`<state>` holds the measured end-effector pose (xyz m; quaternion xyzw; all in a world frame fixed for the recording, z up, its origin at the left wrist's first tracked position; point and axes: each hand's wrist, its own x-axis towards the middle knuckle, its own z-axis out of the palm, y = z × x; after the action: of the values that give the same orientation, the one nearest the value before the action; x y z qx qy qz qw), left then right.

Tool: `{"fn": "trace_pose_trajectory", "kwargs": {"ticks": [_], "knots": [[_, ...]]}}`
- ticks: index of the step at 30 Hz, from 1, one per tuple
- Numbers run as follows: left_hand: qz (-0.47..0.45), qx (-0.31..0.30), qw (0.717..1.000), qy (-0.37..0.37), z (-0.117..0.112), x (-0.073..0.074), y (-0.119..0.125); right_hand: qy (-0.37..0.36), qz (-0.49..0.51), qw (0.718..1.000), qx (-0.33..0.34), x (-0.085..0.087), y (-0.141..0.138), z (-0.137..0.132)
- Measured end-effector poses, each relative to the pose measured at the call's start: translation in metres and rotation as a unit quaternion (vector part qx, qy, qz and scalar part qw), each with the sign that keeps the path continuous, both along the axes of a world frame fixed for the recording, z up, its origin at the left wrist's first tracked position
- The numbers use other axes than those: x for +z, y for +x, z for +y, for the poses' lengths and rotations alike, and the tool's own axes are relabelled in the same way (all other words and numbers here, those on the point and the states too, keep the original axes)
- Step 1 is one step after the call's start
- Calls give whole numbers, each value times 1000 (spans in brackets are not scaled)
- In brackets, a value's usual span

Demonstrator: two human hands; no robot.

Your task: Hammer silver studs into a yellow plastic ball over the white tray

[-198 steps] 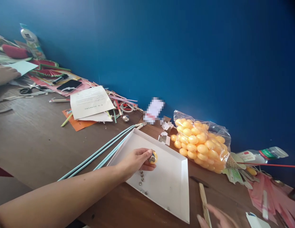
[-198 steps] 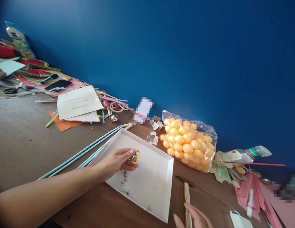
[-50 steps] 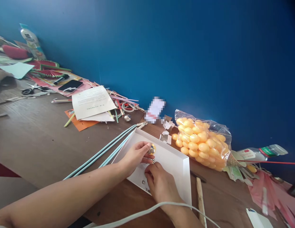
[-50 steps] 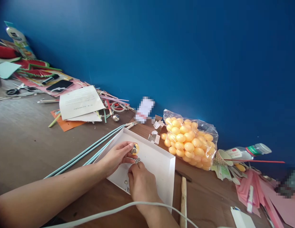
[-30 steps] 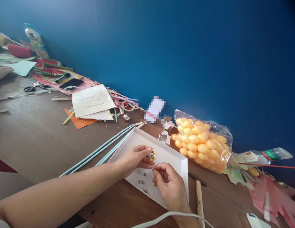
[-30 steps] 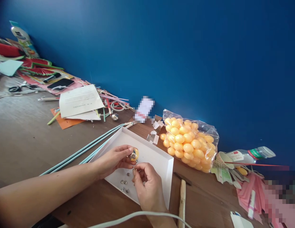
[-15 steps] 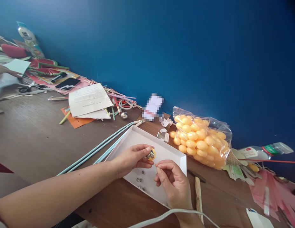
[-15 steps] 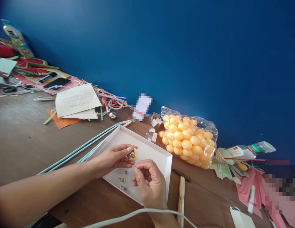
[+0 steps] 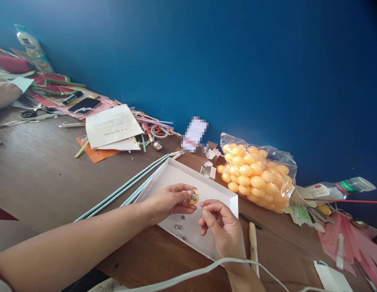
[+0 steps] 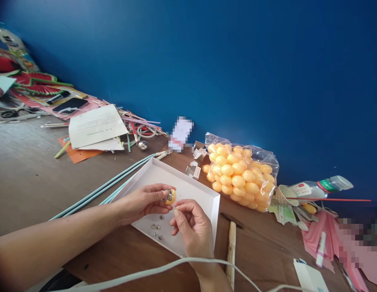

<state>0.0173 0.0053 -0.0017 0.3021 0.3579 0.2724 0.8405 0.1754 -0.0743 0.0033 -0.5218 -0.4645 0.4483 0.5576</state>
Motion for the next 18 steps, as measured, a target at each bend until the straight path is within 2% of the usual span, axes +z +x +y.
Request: {"fn": "trace_pose_trajectory", "kwargs": {"ticks": [11, 18], "knots": [[1, -12, 1000, 7, -1, -3, 0, -65, -15, 998, 18, -4, 3, 0], [10, -16, 1000, 3, -1, 0, 1, -107, 119, 987, 26, -10, 6, 6]]}}
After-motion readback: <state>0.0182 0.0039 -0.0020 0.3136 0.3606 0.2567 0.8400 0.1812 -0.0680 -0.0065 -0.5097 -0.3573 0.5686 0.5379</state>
